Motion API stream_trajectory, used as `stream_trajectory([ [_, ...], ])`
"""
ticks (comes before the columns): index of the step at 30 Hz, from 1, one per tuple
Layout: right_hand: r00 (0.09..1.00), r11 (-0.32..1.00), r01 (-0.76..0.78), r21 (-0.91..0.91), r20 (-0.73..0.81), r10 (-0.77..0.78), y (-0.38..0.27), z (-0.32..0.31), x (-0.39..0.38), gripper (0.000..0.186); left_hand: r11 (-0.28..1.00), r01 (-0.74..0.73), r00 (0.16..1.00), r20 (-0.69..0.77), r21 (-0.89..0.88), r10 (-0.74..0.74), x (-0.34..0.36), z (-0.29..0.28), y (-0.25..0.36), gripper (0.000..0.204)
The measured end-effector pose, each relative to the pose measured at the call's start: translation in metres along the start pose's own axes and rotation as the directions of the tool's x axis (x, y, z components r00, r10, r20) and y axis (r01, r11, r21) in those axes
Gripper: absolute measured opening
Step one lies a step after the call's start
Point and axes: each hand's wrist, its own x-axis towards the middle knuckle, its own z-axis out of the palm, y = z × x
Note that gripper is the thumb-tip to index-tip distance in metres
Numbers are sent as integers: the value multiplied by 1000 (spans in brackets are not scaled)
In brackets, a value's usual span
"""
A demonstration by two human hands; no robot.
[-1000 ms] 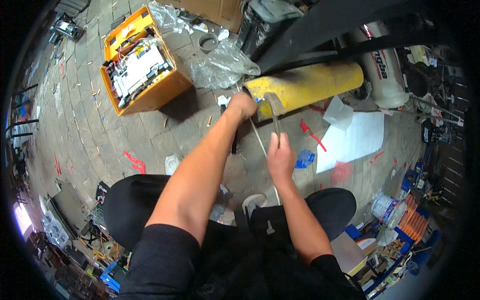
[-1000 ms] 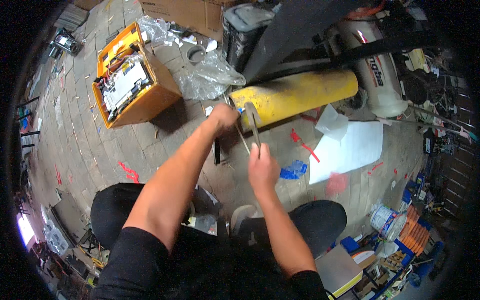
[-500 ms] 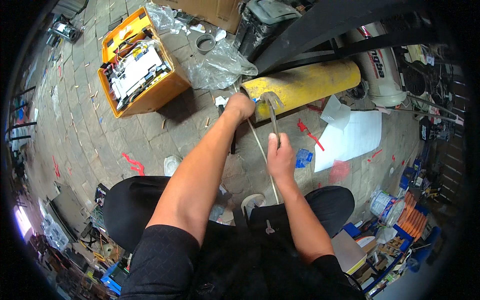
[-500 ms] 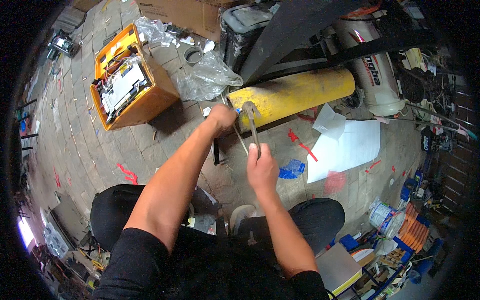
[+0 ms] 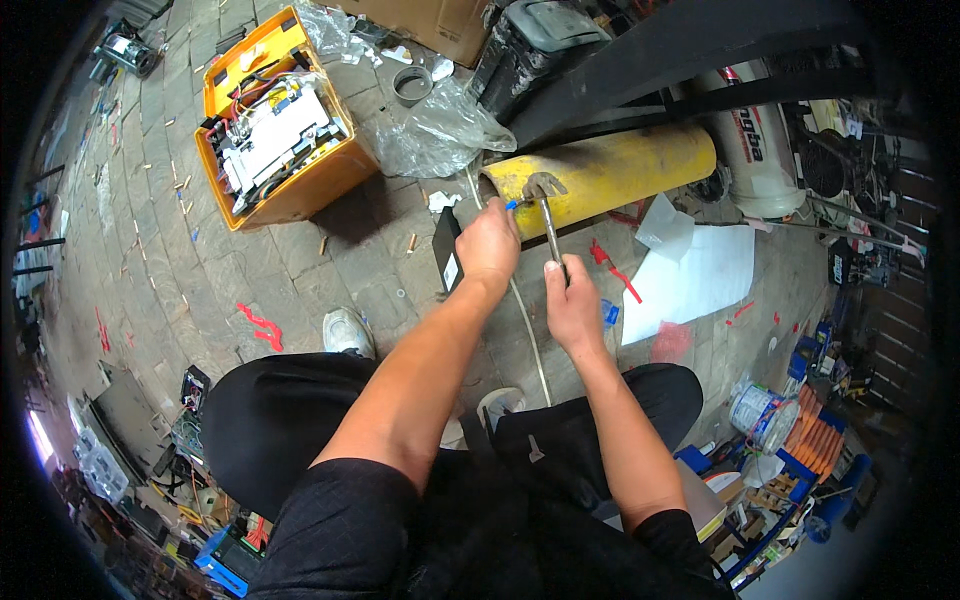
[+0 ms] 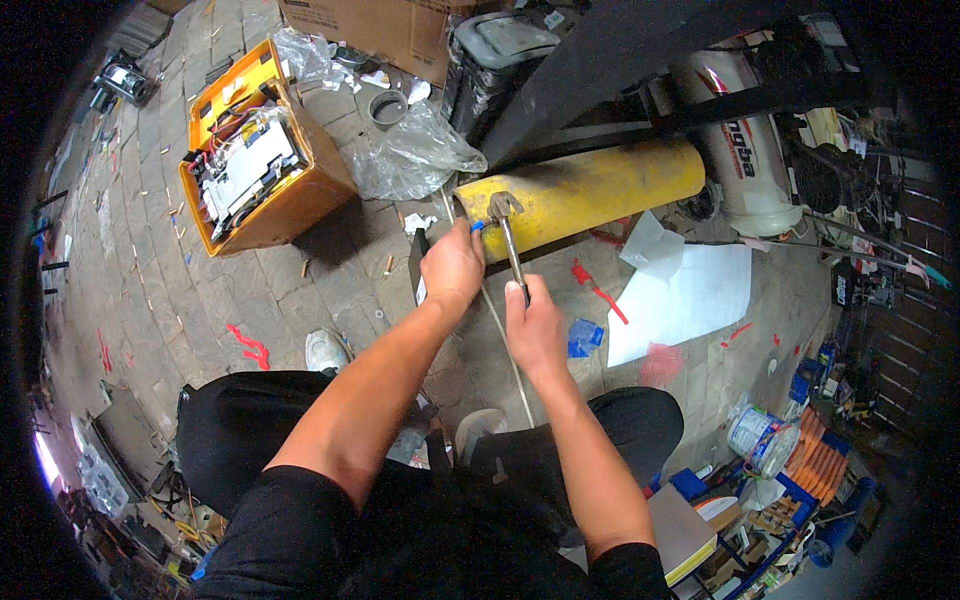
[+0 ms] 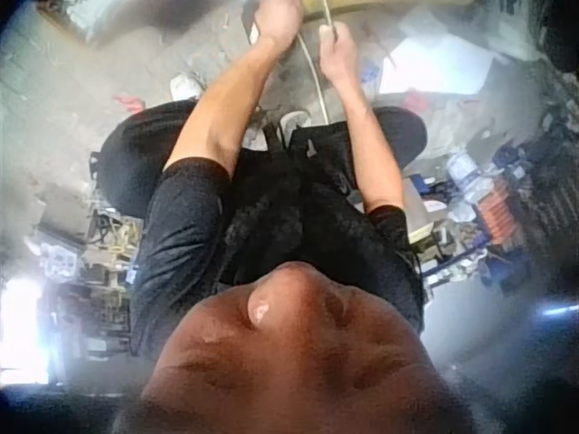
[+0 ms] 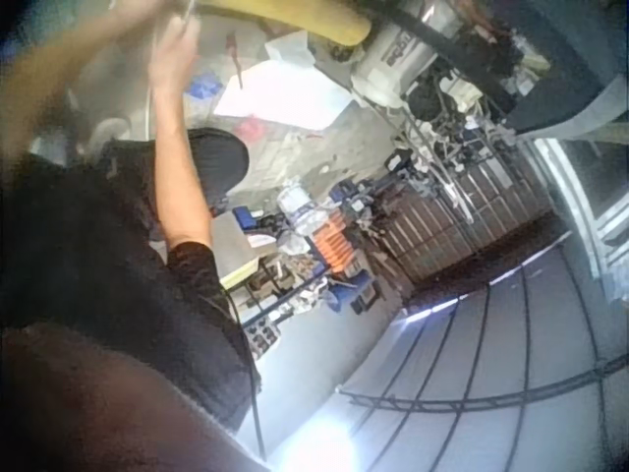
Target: The person works at a cluttered workbench, using pliers and a screwdriver to strip and twist wires. They then move to the floor, squat, and use a hammer to strike a small blue component attached to a yellow object.
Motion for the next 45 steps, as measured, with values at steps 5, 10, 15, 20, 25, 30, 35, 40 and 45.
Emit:
stream_trajectory([
  [5, 996, 985, -81, -155, 30, 87, 14, 13, 1, 40, 998, 5, 1000, 9, 59, -5, 0, 5, 0, 21],
  [10, 998, 990, -59, -125, -17, 57, 13, 14, -6, 42, 997, -23, 1000, -5, 76, 24, -4, 8, -2, 19],
  [15, 999, 980, -38, -195, -2, 39, 17, 18, -7, 41, 995, -61, 998, -28, 81, 63, -6, 10, -4, 18],
  [20, 999, 997, 4, -82, -49, -8, 12, 15, -9, 40, 993, -63, 997, -29, 97, 66, -8, 11, -5, 17],
  [25, 999, 983, -32, -183, 3, 33, 35, 27, -10, 39, 992, -78, 996, -30, 99, 82, -8, 14, -6, 17],
  [30, 986, 995, 98, 8, -134, -96, 16, 15, -13, 40, 983, -118, 990, -55, 137, 127, -5, 15, -8, 16],
  [35, 995, 990, 22, -138, -92, -35, 37, 22, -12, 38, 983, -124, 990, -48, 135, 132, -8, 13, -6, 14],
  [40, 988, 994, 82, -66, -127, -90, 28, 23, -7, 38, 987, -90, 995, -24, 131, 94, -10, 10, -5, 14],
  [45, 997, 992, -18, -123, -71, 9, 42, 26, -16, 36, 985, -106, 993, -32, 138, 111, -10, 9, -2, 14],
])
